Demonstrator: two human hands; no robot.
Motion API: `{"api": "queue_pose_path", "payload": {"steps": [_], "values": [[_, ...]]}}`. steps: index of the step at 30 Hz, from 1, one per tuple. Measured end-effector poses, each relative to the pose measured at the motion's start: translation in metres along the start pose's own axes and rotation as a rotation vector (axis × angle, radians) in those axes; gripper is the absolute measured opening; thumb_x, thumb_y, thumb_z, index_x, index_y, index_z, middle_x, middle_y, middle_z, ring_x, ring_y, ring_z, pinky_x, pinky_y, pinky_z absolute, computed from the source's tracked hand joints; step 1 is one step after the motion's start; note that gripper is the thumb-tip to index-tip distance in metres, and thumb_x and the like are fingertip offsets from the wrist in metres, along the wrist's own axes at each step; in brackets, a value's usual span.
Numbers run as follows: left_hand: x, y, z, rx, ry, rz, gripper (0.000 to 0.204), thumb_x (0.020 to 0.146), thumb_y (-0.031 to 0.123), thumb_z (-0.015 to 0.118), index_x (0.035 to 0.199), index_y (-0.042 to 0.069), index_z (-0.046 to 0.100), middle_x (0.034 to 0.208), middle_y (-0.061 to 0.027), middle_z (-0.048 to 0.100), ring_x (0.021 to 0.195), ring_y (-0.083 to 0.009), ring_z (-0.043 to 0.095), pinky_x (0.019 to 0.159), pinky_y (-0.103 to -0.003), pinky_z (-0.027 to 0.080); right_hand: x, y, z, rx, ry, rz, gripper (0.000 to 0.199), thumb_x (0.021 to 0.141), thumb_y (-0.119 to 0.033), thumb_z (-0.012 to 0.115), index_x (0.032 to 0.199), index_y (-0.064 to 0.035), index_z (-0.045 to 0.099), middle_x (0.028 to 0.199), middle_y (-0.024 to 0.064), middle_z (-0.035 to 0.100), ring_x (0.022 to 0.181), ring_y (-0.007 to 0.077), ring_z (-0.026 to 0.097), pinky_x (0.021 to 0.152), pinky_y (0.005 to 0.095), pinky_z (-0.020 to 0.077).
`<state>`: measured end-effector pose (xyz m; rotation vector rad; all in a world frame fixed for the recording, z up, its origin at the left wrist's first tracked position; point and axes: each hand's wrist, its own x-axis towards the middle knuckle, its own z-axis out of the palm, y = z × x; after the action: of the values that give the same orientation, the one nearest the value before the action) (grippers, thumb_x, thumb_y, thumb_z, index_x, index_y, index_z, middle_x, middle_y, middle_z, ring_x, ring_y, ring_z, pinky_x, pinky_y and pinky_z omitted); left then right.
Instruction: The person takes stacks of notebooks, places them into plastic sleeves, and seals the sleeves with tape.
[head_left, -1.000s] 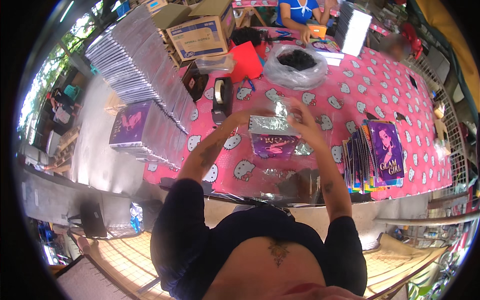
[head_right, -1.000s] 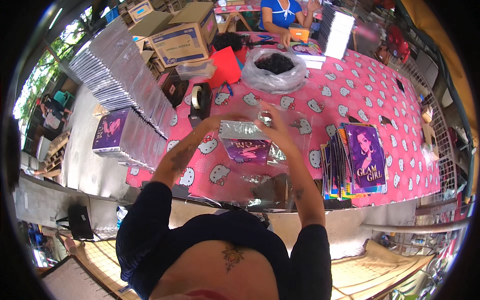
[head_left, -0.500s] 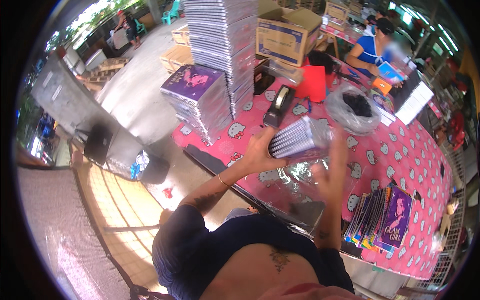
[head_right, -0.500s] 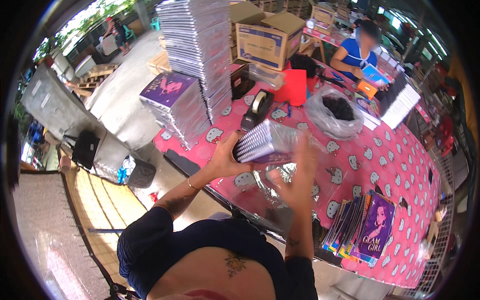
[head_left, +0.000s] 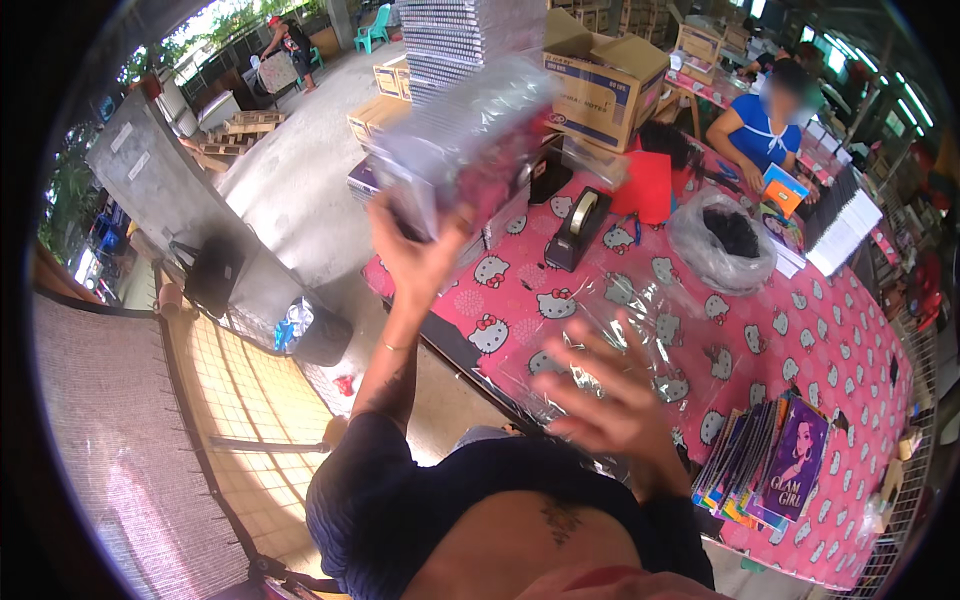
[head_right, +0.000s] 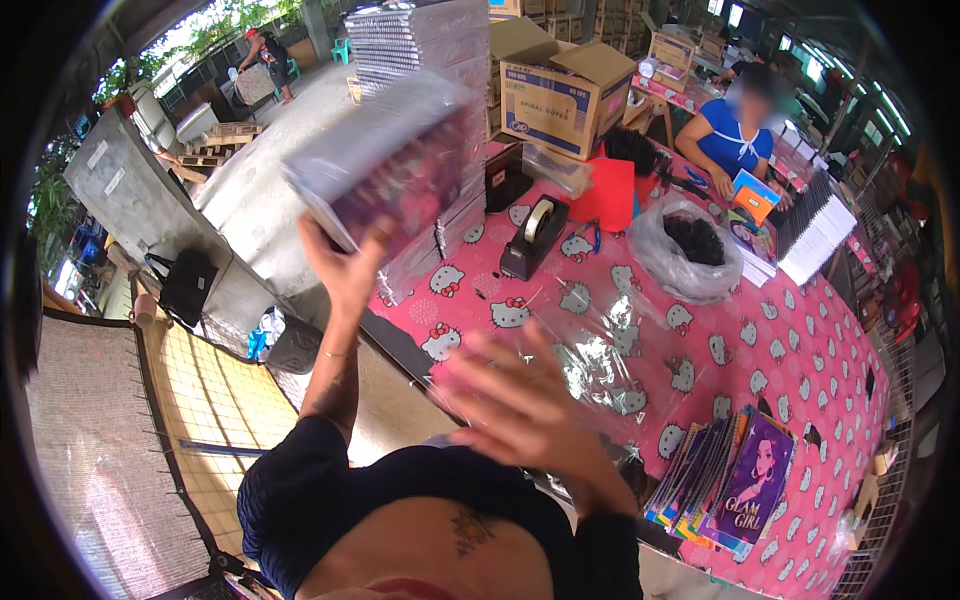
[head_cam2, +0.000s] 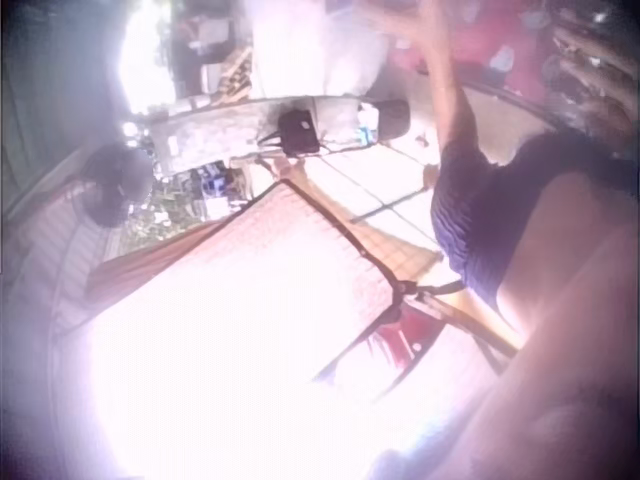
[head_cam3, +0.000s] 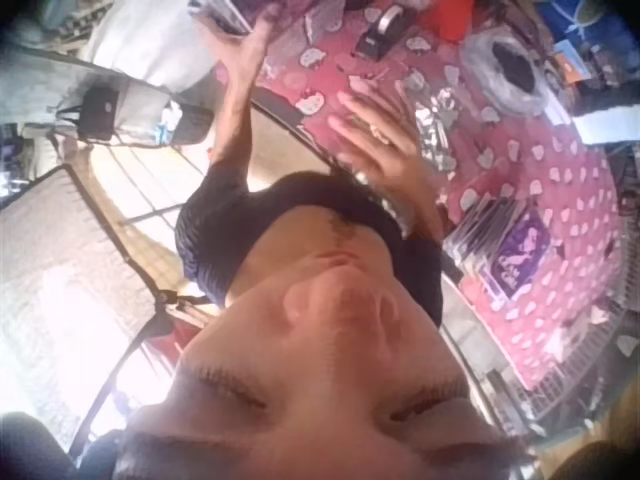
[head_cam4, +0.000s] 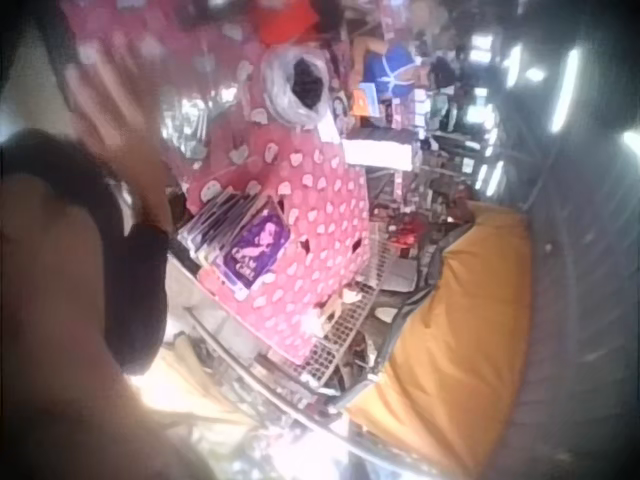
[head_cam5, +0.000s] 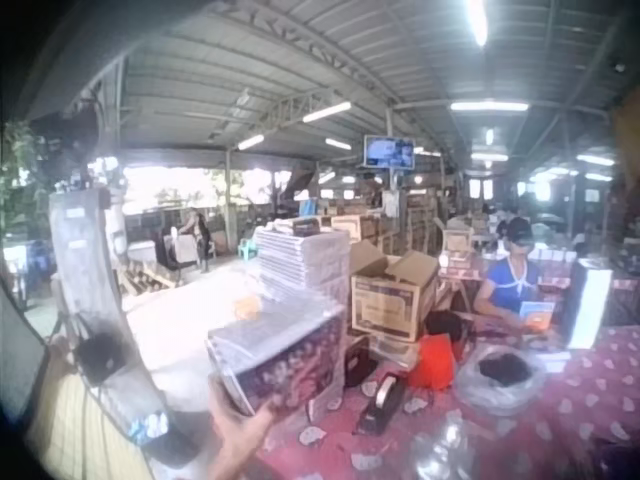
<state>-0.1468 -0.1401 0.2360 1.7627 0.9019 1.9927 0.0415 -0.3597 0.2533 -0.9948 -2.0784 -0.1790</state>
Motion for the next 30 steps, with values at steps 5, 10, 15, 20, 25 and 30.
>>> {"api": "queue_pose_path", "payload": {"steps": [5,10,15,20,25,30], "values": [[0.066,-0.076,-0.001,-0.079,0.03,-0.406,0.079,0.083,0.047,0.074,0.124,-0.013,0.043,0.124,-0.0286,0.048,0.112,-0.0323,0.054,0.092,-0.041,0.046,-0.086,0.021,-0.021,-0.005,0.273,0.547,0.037,0.082,-0.013,0.072,0.118,-0.005,0.067,0.131,0.0153,0.059,0.119,0.0331,0.058,0.101,0.0425,0.0438],[0.058,-0.176,0.003,0.34,0.201,-0.516,0.085,0.087,0.058,0.056,0.128,-0.016,0.044,0.141,-0.0414,0.03,0.134,-0.0502,0.029,0.113,-0.05,0.019,-0.126,-0.002,-0.079,-0.334,0.183,0.86,0.037,0.086,-0.013,0.067,0.122,-0.0039,0.065,0.136,0.0175,0.053,0.128,0.034,0.05,0.106,0.0437,0.0387],[0.063,-0.172,0.004,0.301,0.236,-0.506,0.076,0.092,0.055,0.049,0.128,-0.011,0.046,0.147,-0.0363,0.027,0.138,-0.0473,0.024,0.114,-0.049,0.018,-0.225,-0.025,-0.199,-0.848,0.09,1.276,0.055,0.094,-0.032,0.06,0.139,-0.0024,0.048,0.141,0.0223,0.048,0.134,0.0359,0.042,0.112,0.0413,0.0289],[-0.044,-0.023,0.101,-0.148,-0.13,-0.129,0.043,0.09,0.019,0.058,0.125,-0.004,0.052,0.12,-0.0241,0.053,0.111,-0.0324,0.052,0.094,-0.043,0.04,-0.361,-0.033,-0.259,-0.444,0.132,1.714,0.076,0.093,-0.053,0.058,0.142,0.0023,0.04,0.138,0.0188,0.05,0.129,0.029,0.045,0.111,0.0359,0.0299],[-0.251,0.117,0.2,-0.798,-1.355,-0.271,0.045,0.088,0.025,0.067,0.123,0.002,0.054,0.097,-0.014,0.063,0.091,-0.0266,0.063,0.088,-0.041,0.047,-0.397,-0.025,-0.282,-0.037,0.267,1.722,0.069,0.095,-0.052,0.055,0.137,0.0023,0.049,0.126,0.011,0.06,0.116,0.0159,0.054,0.096,0.0276,0.0421],[-0.339,0.193,0.225,-0.653,-1.792,-0.484,0.06,0.09,0.044,0.059,0.13,0.001,0.051,0.128,-0.0216,0.055,0.124,-0.0344,0.047,0.107,-0.041,0.031,-0.351,-0.014,-0.282,-0.154,0.067,1.952,0.065,0.086,-0.054,0.067,0.116,0.0027,0.067,0.1,0.006,0.07,0.093,0.0119,0.061,0.086,0.0273,0.0462]]}}
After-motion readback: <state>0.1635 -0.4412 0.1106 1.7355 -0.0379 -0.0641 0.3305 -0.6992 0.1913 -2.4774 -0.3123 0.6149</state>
